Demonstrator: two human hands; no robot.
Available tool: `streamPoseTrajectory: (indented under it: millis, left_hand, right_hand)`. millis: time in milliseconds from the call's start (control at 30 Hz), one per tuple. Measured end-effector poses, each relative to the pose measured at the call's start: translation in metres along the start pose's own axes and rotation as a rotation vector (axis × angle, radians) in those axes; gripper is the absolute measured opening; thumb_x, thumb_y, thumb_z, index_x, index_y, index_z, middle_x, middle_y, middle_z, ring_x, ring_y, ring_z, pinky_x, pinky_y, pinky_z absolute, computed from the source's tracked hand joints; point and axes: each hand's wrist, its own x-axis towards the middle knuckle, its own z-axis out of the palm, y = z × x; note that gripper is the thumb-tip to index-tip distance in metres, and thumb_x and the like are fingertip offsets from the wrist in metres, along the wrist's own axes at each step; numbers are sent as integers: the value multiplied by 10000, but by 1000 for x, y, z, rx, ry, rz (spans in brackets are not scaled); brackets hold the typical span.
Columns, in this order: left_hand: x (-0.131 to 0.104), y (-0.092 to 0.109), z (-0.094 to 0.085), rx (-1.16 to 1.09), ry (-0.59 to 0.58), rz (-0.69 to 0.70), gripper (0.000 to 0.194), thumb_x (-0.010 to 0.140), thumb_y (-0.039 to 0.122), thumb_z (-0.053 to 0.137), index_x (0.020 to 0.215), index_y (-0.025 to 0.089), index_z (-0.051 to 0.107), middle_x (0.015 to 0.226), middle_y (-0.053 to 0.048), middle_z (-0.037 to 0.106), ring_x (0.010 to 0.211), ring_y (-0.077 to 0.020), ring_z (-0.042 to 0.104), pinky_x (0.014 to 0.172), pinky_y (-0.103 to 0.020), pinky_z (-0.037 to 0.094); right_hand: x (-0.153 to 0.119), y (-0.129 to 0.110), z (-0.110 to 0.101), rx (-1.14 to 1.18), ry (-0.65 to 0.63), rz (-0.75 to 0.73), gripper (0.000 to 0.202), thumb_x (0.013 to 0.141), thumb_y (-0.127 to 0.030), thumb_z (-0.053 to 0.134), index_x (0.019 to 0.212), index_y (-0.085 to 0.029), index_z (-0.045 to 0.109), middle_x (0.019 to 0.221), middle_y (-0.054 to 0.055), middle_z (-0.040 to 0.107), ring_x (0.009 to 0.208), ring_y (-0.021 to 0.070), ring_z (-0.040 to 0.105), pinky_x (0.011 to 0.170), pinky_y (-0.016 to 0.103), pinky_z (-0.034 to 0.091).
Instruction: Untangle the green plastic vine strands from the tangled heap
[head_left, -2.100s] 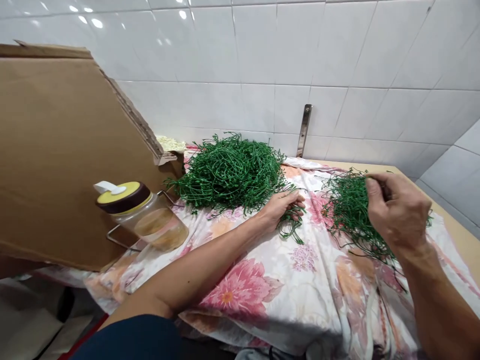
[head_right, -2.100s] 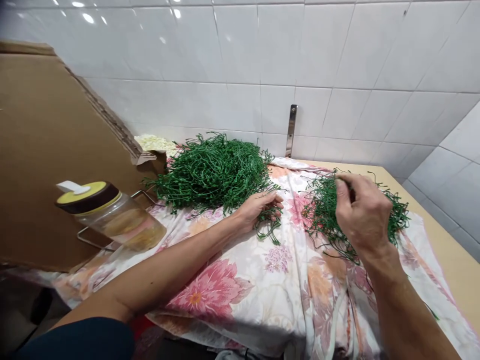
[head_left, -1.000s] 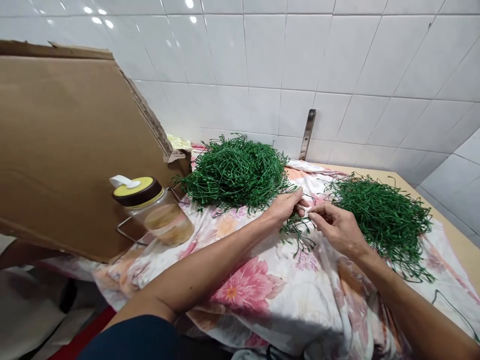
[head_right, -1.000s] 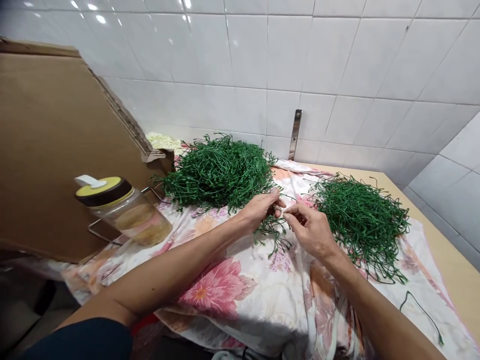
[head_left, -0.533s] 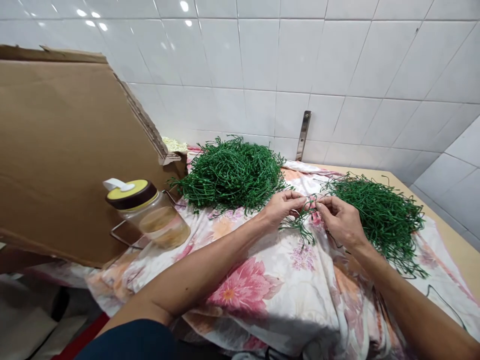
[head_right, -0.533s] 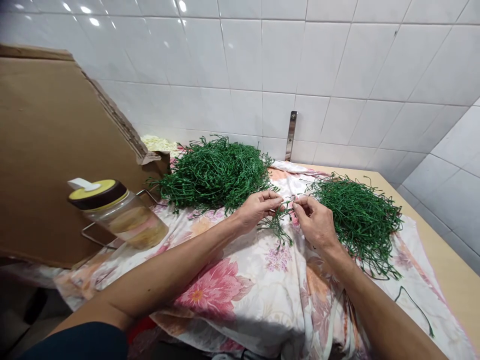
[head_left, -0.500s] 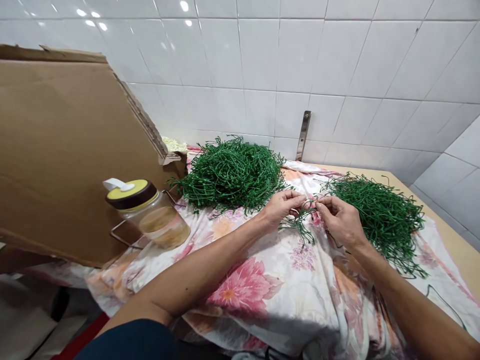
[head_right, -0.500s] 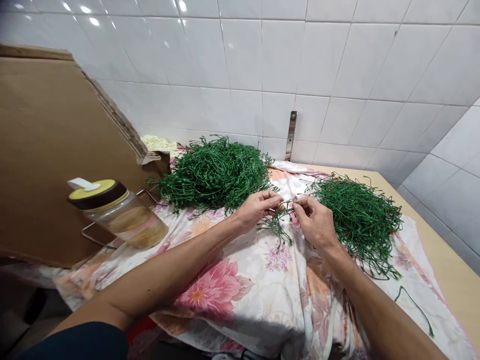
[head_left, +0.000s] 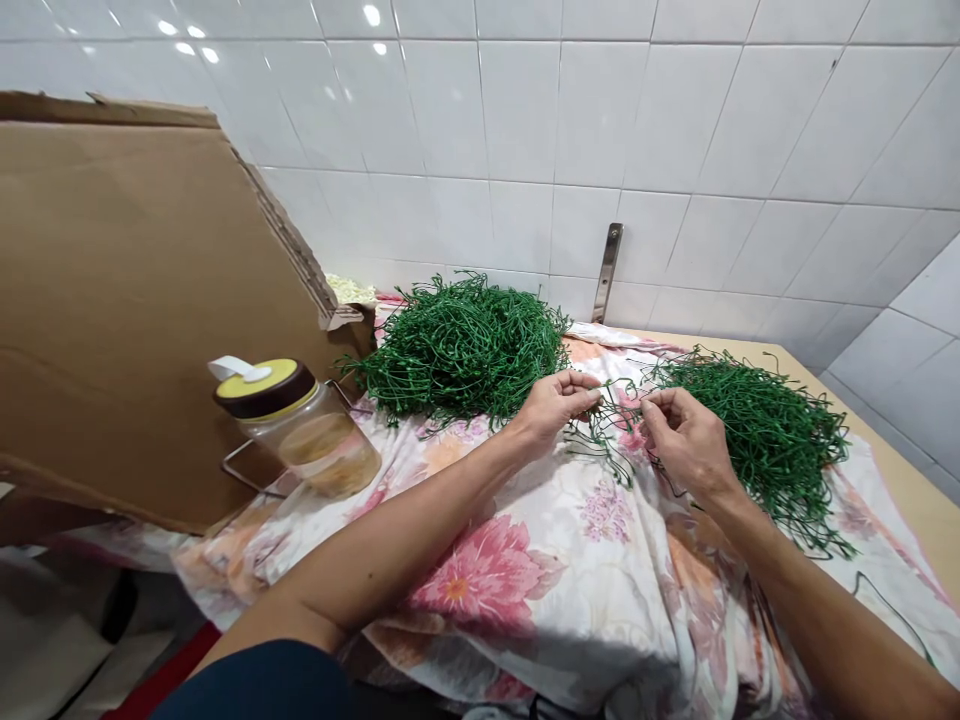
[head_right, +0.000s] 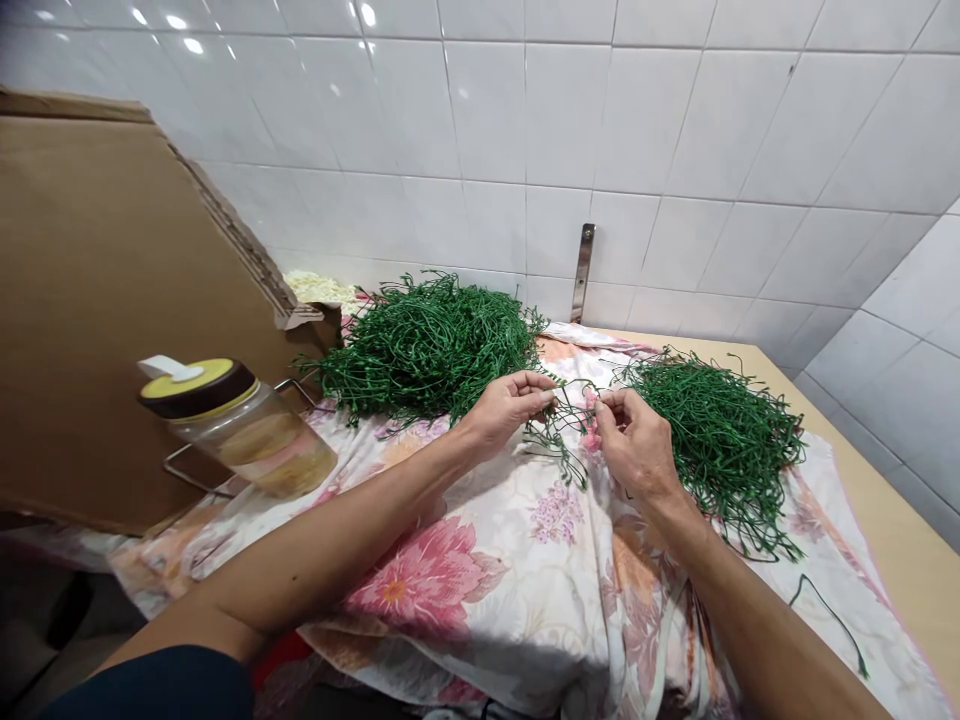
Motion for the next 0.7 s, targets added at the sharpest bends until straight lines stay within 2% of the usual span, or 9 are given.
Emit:
streamPoseTrajectory:
  millis: [167, 400, 533, 600, 700]
  left_hand:
    - [3, 7, -3, -69, 89, -11, 421, 611, 312, 903, 905, 126, 667, 814, -59, 724, 667, -118, 630, 628, -252, 459]
    - [6, 22, -8, -127, 178, 32, 390, 623, 272, 888, 897, 133, 648, 807, -35, 727, 656, -127, 663, 653, -265, 495]
    - [7, 22, -9, -124, 182, 59, 393, 623, 284, 890, 891, 128, 647, 809, -43, 735, 678, -139, 679, 675, -277, 512]
    - [7, 19, -8, -107, 161, 66, 398, 624, 306, 891, 885, 123, 654, 806, -49, 738, 676, -136, 672, 663, -274, 507]
    - [4, 15, -5, -69, 121, 81, 402, 636, 338, 885, 885, 117, 660, 816, -71, 751, 664, -126, 652, 642, -264, 493]
  right_hand:
    - [1, 3, -1, 0, 64, -11, 324, 907, -501, 640, 941, -181, 679, 772, 43, 692, 621, 158, 600, 577, 268, 480]
    - [-2, -1, 2, 20, 16, 29, 288, 905, -478, 639, 896, -190, 657, 710, 28, 674, 594, 159, 592, 571, 272, 466]
    - [-1, -2, 2, 15, 4, 50, 295, 900, -483, 633, 883, -189, 650, 717, 31, 675, 598, 162, 603, 580, 276, 461]
    - [1, 0, 1, -31, -39, 27, 273, 900, -459, 622, 860, -191, 652, 727, 29, 678, 608, 159, 595, 586, 274, 450]
    - [2, 4, 0, -147, -174, -18, 187, 883, -373, 615, 858, -198, 677, 721, 16, 692, 615, 157, 588, 602, 271, 440]
